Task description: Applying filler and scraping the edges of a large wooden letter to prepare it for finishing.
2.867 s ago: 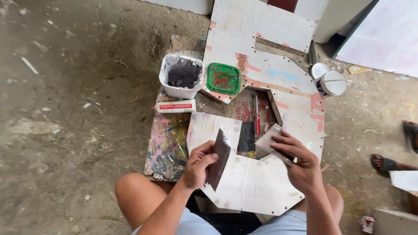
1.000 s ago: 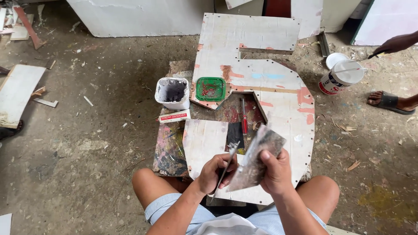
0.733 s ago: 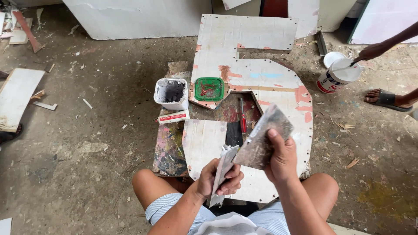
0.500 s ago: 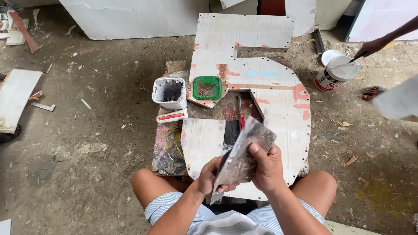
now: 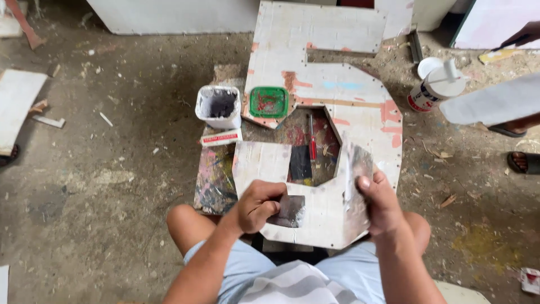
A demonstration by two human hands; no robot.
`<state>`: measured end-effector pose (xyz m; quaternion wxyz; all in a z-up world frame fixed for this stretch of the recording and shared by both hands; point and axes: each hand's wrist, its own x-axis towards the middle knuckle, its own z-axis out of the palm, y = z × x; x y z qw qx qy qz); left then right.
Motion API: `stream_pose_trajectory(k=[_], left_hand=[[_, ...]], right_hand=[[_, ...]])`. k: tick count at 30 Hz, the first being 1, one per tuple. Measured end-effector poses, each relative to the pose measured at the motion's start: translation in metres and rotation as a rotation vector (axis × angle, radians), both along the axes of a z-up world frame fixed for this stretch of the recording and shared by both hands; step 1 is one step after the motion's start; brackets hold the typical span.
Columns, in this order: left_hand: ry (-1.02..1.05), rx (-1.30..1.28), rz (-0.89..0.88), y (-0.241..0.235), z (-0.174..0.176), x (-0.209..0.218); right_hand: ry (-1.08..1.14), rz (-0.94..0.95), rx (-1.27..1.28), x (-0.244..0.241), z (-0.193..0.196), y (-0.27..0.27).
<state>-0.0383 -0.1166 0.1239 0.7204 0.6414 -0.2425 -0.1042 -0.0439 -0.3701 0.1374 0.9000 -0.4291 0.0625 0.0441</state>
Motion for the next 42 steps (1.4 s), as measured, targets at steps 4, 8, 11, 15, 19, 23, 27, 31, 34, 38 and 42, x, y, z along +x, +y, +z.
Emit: stream_pose_trajectory(k=[4,8,11,15,19,23,27,31,34,38,42], left_hand=[[-0.453,0.492,-0.045,0.017,0.026,0.003],[-0.515,0.620,-0.090,0.012,0.042,0.000],[-0.552,0.686,-0.143,0.007,0.053,-0.002],[-0.601,0.744,-0.170,0.002,0.059,-0.004],[-0.620,0.750,-0.233,-0.008,0.062,-0.008],[-0.591,0.731,-0.271,-0.018,0.055,-0.009],[-0.532,0.703,-0.304,-0.022,0.053,-0.007],[-0.485,0.682,-0.321,-0.024,0.042,-0.009],[-0.450,0.677,-0.296,-0.020,0.038,-0.011],[-0.417,0.648,-0.254,-0.015,0.033,-0.006],[-0.393,0.618,-0.264,-0.017,0.036,-0.005]], right_hand=[[-0.077,0.135,-0.034,0.001,-0.043,-0.037],[-0.179,0.239,0.010,0.006,-0.031,-0.033],[-0.310,0.352,-0.084,0.016,-0.041,-0.039],[-0.367,0.435,-0.099,0.033,-0.045,-0.039],[-0.244,0.501,0.055,0.026,-0.030,-0.007],[-0.122,0.570,0.112,0.026,-0.048,0.017],[-0.226,0.646,-0.118,0.030,-0.071,0.019],[-0.322,0.757,-0.204,0.027,-0.052,0.008],[-0.313,0.653,-0.161,0.024,-0.060,-0.007],[-0.264,0.561,0.011,0.011,-0.016,-0.013],[-0.289,0.511,-0.035,0.015,-0.024,-0.018]])
